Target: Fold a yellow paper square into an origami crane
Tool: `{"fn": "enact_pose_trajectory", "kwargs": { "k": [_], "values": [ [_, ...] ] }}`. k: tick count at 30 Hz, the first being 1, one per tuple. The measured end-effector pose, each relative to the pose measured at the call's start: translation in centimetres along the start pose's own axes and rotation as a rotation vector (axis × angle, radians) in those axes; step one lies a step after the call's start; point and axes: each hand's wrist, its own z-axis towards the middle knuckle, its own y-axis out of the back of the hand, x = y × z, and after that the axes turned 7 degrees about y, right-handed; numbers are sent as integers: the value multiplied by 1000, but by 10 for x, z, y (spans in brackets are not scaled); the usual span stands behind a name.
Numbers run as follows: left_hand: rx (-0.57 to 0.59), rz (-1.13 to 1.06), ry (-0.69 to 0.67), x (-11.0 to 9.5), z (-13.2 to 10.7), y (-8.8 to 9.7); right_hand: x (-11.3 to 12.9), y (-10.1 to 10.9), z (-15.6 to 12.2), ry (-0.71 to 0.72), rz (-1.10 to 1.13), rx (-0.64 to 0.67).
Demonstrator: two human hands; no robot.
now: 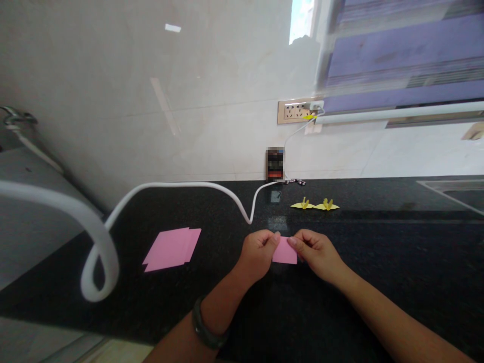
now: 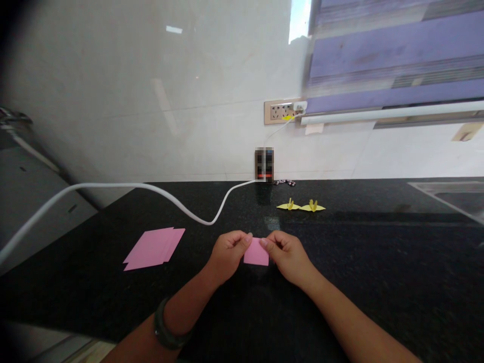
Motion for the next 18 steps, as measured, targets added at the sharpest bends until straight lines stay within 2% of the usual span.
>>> {"fn": "enact_pose_trajectory", "kwargs": {
  "k": [3, 6, 9, 11, 14, 18],
  "values": [
    [124, -148, 121, 0, 2, -1, -3, 0, 1, -66, 143, -90],
    [136, -278, 194, 1, 4, 0, -2, 1, 1, -82, 236, -46],
    [105, -327, 207, 3, 5, 0, -1, 2, 1, -85, 236, 55],
    [114, -347, 205, 4, 7, 0, -2, 2, 1, -117, 269, 56],
    [165, -404, 190, 4, 7, 0, -3, 3, 1, -189, 446, 32],
    [205, -469, 158, 1, 6, 0, -4, 2, 1, -292, 700, 68]
  ]
}}
